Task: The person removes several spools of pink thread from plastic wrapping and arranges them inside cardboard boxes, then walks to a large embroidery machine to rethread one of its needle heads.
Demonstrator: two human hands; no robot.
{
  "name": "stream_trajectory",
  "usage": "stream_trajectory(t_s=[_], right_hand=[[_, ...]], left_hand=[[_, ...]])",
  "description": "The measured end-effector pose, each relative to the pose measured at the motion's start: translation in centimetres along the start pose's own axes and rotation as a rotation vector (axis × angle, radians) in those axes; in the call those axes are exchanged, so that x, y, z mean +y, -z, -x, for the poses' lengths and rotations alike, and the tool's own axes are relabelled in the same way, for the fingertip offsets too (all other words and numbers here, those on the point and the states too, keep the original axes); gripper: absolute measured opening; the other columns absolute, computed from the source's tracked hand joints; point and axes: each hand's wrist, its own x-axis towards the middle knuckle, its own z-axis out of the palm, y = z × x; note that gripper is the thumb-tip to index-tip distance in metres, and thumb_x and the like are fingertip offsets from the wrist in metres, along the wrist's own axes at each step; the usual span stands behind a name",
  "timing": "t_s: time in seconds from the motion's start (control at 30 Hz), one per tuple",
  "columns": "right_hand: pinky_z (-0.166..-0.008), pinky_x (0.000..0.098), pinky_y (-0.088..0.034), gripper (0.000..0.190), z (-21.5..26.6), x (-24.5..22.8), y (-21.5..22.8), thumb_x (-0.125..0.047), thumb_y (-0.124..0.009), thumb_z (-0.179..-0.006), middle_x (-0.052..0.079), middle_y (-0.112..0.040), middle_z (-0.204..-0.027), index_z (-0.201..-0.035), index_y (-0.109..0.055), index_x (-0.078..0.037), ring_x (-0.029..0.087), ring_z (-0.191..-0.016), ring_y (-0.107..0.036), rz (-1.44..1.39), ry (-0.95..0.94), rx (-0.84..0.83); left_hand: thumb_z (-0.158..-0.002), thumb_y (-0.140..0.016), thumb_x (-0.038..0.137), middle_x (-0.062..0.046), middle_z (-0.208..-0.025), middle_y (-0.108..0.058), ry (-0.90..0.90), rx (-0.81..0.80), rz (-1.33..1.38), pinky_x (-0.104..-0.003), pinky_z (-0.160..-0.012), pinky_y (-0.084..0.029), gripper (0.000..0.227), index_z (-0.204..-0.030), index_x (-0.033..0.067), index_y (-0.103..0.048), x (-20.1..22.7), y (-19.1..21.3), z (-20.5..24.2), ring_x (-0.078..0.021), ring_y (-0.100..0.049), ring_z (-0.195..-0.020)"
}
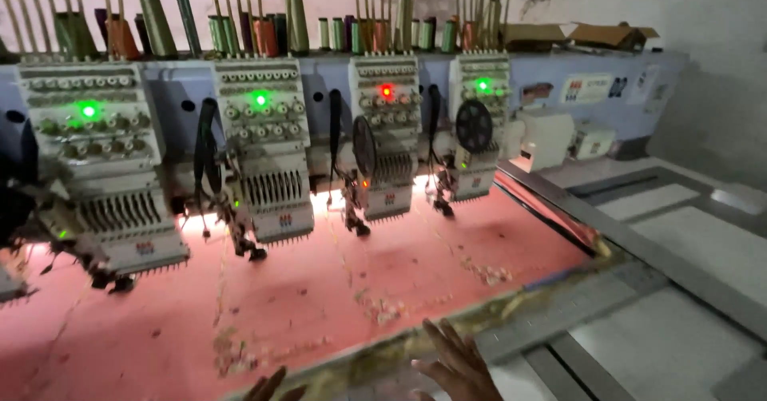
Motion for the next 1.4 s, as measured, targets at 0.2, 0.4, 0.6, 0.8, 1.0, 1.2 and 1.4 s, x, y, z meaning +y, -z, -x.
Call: stream_trajectory(t_s=[0.2,0.4,0.6,0.8,1.0,1.2,1.4], right_hand=[[-0.121,0.058,-0.019,0.038,-19.1,11.7,-5.4,-0.016,-0.082,-0.087,0.003,-0.033,-0.166,-0.123,-0.074,-0.024,0.033,-0.155,-0.024,0.012,0.118,0.13],[-0.12,0.0616,-0.014,0.03,-39.5,31.7,-9.8,-0.029,-0.08,-0.09,0.0,-0.039,-0.165,-0.12,-0.079,-0.028,0.029,-0.157,-0.021,-0.108,0.018,-0.046],[-0.117,0.0483,-0.03,0.031,-60.8,53.0,-12.7,-0.027,-0.078,-0.085,0.002,-0.055,-0.152,-0.116,-0.081,-0.02,0.024,-0.144,-0.043,-0.022,0.059,0.092],[-0.101,0.0301,-0.053,0.029,-74.1,62.8,-13.3,-0.031,-0.07,-0.089,-0.002,-0.08,-0.12,-0.112,-0.079,-0.015,0.014,-0.113,-0.074,-0.079,-0.144,0.319],[-0.094,0.0292,-0.06,0.025,-81.7,70.0,-18.5,-0.021,-0.068,-0.091,0.0,-0.083,-0.112,-0.111,-0.082,-0.015,0.015,-0.102,-0.078,-0.148,-0.286,0.341],[-0.079,0.0286,-0.06,0.027,-87.1,73.4,-23.4,-0.02,-0.069,-0.089,0.0,-0.083,-0.106,-0.111,-0.083,-0.017,0.012,-0.086,-0.075,-0.094,-0.283,0.302],[-0.068,0.0281,-0.051,0.027,-87.3,70.6,-23.2,-0.032,-0.066,-0.084,0.004,-0.079,-0.076,-0.095,-0.084,-0.016,0.012,-0.071,-0.072,-0.006,-0.454,0.179]], left_hand=[[-0.084,-0.068,0.034,0.011,-0.158,-0.046,0.121,0.097,0.222,-0.044,-0.099,-0.047,0.055,-0.137,0.0461,-0.065,-14.7,-16.4,-19.0,-0.0213,-0.049,-0.138],[-0.089,-0.06,0.067,0.008,-0.156,-0.052,0.258,-0.05,0.504,-0.049,-0.111,-0.038,0.061,-0.143,0.0387,-0.06,-13.2,-14.6,-37.9,-0.0225,-0.045,-0.143],[-0.09,-0.067,0.06,0.009,-0.136,-0.067,0.399,-0.185,0.415,-0.036,-0.096,-0.051,0.049,-0.136,0.0418,-0.064,-22.4,-32.1,-58.6,-0.0166,-0.065,-0.12],[-0.089,-0.069,0.058,0.006,-0.139,-0.066,0.563,-0.374,0.285,-0.038,-0.107,-0.048,0.049,-0.132,0.0335,-0.066,-28.4,-44.2,-74.4,-0.0188,-0.064,-0.126],[-0.093,-0.057,0.047,0.004,-0.133,-0.071,0.614,-0.239,0.406,-0.039,-0.094,-0.052,0.046,-0.132,0.0256,-0.066,-31.3,-45.9,-82.4,-0.0202,-0.071,-0.111],[-0.093,-0.054,0.033,-0.004,-0.113,-0.068,0.586,-0.069,0.386,-0.052,-0.074,-0.052,0.019,-0.101,0.0247,-0.068,-37.3,-49.7,-84.2,-0.037,-0.068,-0.094],[-0.097,-0.044,0.027,-0.014,-0.096,-0.06,0.615,-0.214,0.349,-0.048,-0.067,-0.046,0.022,-0.084,0.0128,-0.055,-38.1,-48.1,-83.0,-0.0434,-0.058,-0.077]])
